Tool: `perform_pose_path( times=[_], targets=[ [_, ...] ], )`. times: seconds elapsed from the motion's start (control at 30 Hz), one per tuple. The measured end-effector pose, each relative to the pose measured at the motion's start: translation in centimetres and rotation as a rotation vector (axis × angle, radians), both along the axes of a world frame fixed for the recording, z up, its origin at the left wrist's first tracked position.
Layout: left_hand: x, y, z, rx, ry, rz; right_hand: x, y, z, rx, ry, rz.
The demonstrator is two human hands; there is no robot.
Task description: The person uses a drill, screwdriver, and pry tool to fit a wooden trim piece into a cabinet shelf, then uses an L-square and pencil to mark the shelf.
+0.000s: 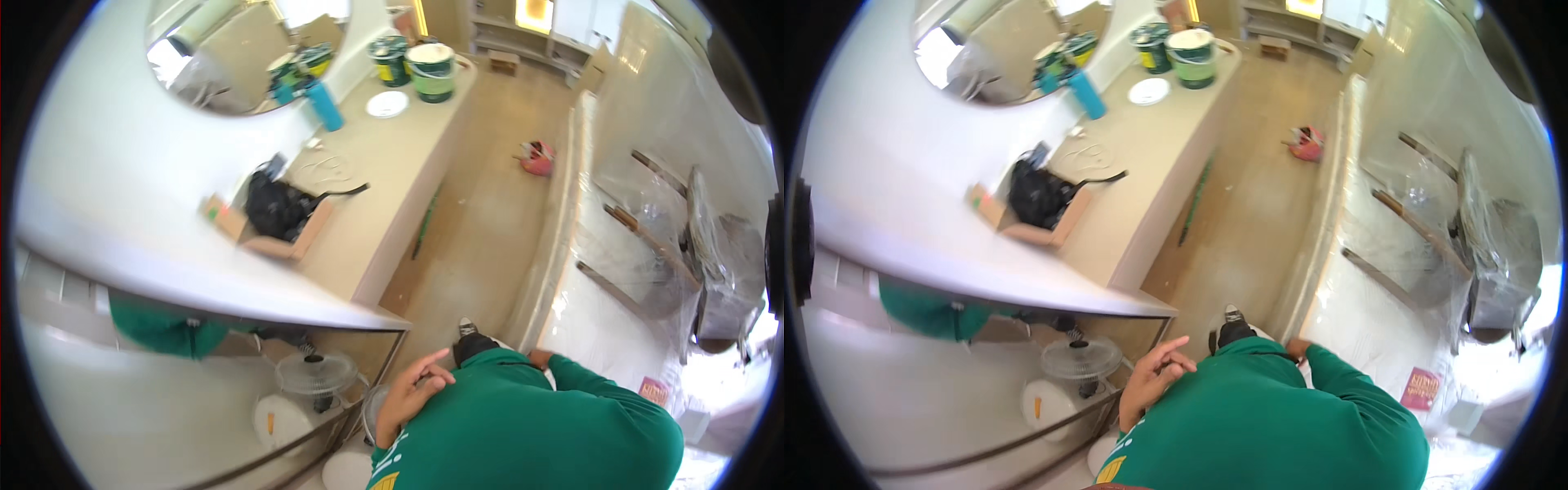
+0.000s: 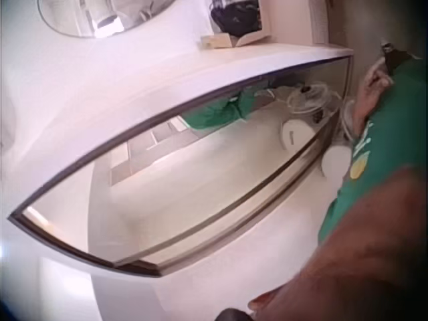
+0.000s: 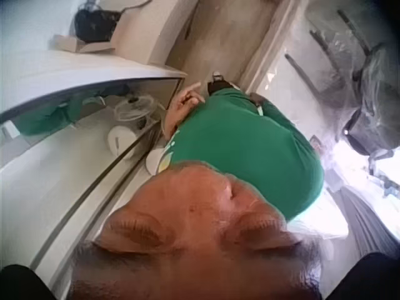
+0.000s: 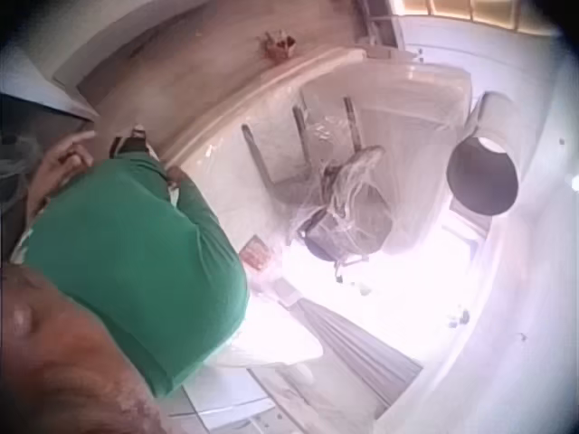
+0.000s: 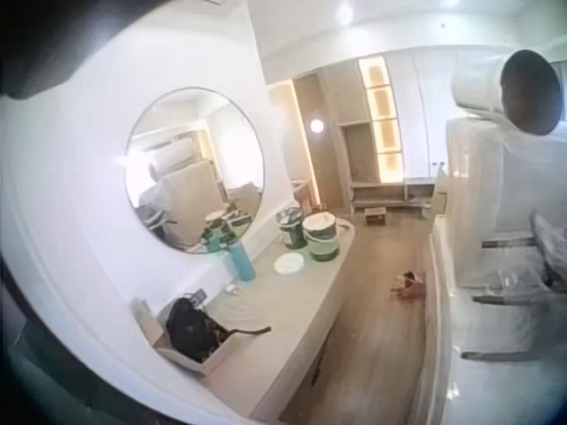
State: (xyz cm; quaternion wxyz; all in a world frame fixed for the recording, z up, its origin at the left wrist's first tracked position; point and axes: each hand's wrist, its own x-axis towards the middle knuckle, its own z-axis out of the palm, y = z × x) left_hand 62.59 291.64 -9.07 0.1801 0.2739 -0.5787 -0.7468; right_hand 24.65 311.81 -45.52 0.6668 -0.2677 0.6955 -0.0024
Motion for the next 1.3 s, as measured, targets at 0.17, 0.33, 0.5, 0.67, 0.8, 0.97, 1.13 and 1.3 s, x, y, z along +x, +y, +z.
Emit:
perform_pose_path(
  times=[0.17,0.33,0.5,0.67,0.8,0.97,1.13,1.3],
  targets=[
    [-13.2,-11.9,-1.5,-0.03,-0.028,-0.361,-10.5,-4.3,11.2,-0.198,0.07,-0.544],
    [-23.2,-20.9,-1.2,-0.128,-0.015,-0.462,-15.2,-5.9,19.4,-0.326,0.343,-0.569],
    [-30.5,-26.3,-3.8,-0.031,0.031,-0.502,-15.7,-10.9,16.6,-0.5,0.432,-0.392],
    [-36.3,-30.0,-6.4,0.107,-0.079,-0.502,-18.5,-27.5,17.2,-0.643,0.245,-0.213],
    [-41.2,-35.6,-6.3,-0.052,-0.198,-0.522,-25.0,-39.9,15.9,-0.56,0.007,-0.288],
    [-49.9,-44.6,-7.3,-0.091,-0.237,-0.396,-36.6,-46.7,11.6,-0.445,0.295,-0.028],
    [-62.0,-51.9,-8.1,-0.26,-0.274,-0.505,-47.1,-48.6,12.2,-0.472,0.497,-0.308],
    [-74.3,-57.3,-11.5,-0.537,-0.422,-0.734,-56.2,-50.2,13.9,-0.387,0.402,-0.518]
  ],
)
